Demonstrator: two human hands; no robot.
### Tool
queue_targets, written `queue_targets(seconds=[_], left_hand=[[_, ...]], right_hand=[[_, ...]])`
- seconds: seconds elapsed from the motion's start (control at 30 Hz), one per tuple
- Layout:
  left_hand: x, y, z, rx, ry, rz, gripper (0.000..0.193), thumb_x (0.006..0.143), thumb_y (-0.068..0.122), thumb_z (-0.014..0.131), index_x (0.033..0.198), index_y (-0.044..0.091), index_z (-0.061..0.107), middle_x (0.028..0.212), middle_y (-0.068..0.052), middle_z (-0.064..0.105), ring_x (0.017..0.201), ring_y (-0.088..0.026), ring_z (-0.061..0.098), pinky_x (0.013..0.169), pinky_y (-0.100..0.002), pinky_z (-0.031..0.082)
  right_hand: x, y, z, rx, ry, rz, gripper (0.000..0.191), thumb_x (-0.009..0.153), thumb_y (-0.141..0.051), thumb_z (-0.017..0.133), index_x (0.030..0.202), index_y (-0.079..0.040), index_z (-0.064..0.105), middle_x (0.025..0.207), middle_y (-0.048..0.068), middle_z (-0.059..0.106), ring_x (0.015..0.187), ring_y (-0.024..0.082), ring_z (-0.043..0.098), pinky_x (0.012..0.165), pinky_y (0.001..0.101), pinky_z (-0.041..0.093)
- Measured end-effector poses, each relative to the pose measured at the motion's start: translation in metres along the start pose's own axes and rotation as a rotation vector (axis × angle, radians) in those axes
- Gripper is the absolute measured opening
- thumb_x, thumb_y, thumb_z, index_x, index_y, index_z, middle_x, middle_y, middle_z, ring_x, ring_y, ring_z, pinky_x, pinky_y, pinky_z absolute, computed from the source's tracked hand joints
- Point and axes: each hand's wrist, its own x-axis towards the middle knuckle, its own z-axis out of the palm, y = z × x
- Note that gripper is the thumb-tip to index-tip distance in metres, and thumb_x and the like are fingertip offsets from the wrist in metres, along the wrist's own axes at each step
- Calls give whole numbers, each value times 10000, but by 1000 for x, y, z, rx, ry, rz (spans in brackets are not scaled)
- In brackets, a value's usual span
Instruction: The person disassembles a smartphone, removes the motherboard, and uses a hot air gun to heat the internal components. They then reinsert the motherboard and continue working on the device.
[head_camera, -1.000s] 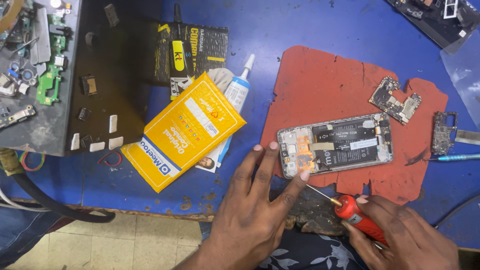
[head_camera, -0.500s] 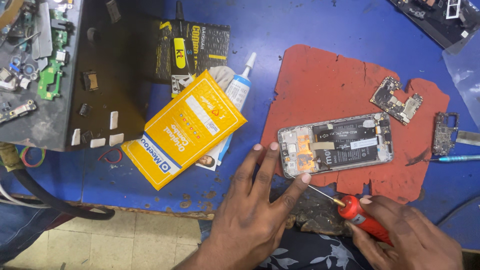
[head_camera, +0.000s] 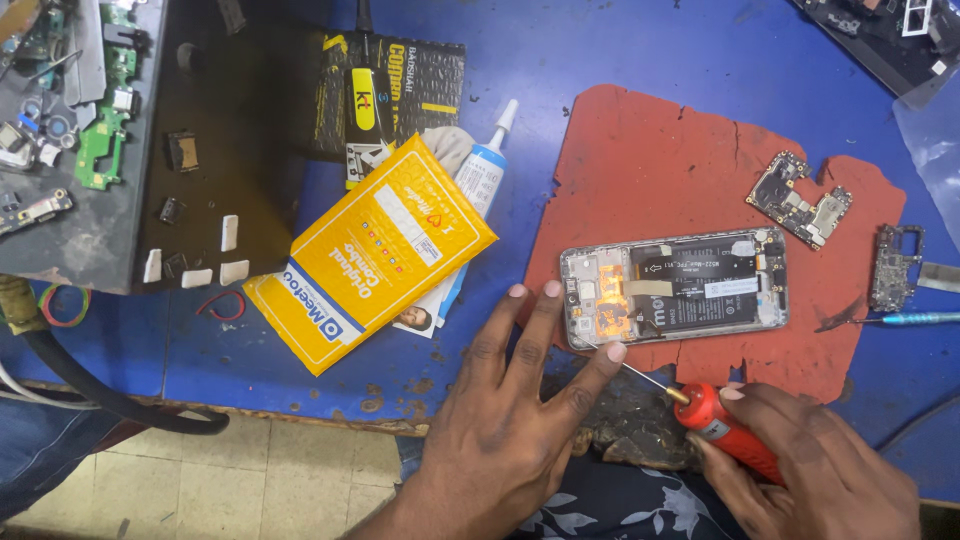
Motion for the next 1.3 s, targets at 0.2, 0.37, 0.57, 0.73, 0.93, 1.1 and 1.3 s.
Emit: queue_targets(seconds=[0.2,0.37,0.57,0.73,0.93,1.1,1.3], left_hand=[[0,0,1,-4,19,-2,736,792,106,769,1494,160,553,1570,-335,291,1457,-561,308,1154,-636,350],[-1,0,2,2,33,-3,695,819,111,759,1484,148,561,1565,-342,313,1460,-559,318,1155,-634,357],[1,1,1,-7,35,2,664,836,111,749,1478,131,577,1557,-352,318,1455,-563,324,1156,-637,355],[0,0,2,-4,30,-2,647,834,110,743,1462,127,588,1555,-351,319,1453,-562,329,1157,-636,356],[-1,0,2,3,24,-3,633,842,106,740,1457,123,591,1557,-348,318,1458,-560,326,1167,-633,357],[0,1,0,3,22,0,642,840,129,756,1457,122,578,1568,-346,301,1460,-567,323,1166,-640,363],[-2,0,1,-25,13,0,739,788,122,776,1491,159,553,1598,-342,250,1456,-581,315,1154,-661,365]], right_hand=[[4,-3,-2,-45,-21,6,603,666,-355,879,1179,-121,665,1027,136,756,946,273,764,849,431,635],[0,3,0,-12,28,-65,606,702,-373,856,1207,-111,645,1029,142,752,958,274,758,851,430,634],[-7,16,7,-76,-20,-91,670,705,-432,835,1257,-127,609,1028,134,759,932,269,762,799,415,633],[-11,23,10,-77,-44,-95,677,710,-435,835,1269,-135,597,1034,133,760,929,261,764,795,410,637],[-9,27,9,-57,-55,-140,658,712,-426,830,1265,-155,597,1035,125,763,921,255,766,778,403,638],[-14,30,11,-68,-102,-87,604,709,-421,839,1225,-191,627,1039,95,767,926,234,768,768,393,641],[-17,43,15,-106,-18,-170,683,704,-447,821,1275,-156,584,1058,108,756,947,247,752,775,389,630]])
